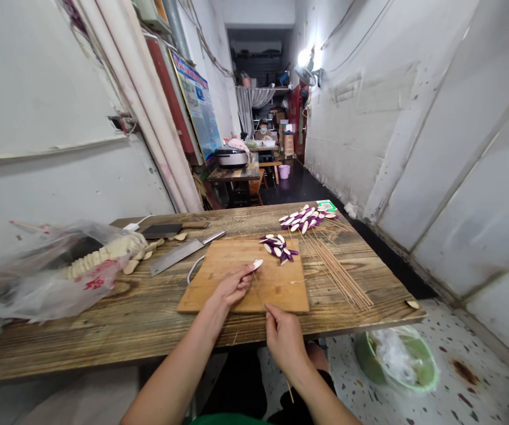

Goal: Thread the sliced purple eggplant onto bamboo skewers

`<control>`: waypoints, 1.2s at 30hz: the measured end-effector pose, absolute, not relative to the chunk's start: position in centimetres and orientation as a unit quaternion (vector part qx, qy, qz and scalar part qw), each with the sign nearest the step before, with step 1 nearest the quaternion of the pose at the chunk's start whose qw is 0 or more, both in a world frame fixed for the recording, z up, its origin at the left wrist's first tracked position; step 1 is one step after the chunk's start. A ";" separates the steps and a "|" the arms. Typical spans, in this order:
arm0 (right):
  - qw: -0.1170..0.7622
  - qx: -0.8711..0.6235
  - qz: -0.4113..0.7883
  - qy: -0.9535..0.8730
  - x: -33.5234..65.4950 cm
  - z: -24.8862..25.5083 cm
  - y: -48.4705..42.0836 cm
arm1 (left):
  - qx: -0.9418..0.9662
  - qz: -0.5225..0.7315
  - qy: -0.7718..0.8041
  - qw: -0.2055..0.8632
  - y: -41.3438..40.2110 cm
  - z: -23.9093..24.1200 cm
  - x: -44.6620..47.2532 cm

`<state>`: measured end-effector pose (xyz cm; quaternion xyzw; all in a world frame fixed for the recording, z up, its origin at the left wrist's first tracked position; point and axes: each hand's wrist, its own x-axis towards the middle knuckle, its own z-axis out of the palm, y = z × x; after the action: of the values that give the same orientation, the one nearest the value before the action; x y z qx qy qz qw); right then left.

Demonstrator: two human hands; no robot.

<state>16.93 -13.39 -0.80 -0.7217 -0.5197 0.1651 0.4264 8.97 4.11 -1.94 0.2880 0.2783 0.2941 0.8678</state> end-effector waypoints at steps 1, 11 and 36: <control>0.428 -0.721 0.164 -0.519 16.8 -0.8 -13.3 | 0.287 0.290 0.276 0.870 4.1 -1.9 9.0; 0.458 -0.719 0.137 -0.505 16.5 -1.1 -11.9 | 0.314 0.231 0.288 0.875 2.3 -1.0 9.2; 0.545 -0.707 0.162 -0.420 21.5 -2.0 -12.5 | 0.900 0.234 0.256 0.262 10.3 -0.2 16.2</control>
<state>21.54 -12.54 -2.04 -0.7073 -0.4198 0.1617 0.5454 16.18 10.35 -0.22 0.9005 0.2564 0.2341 0.2620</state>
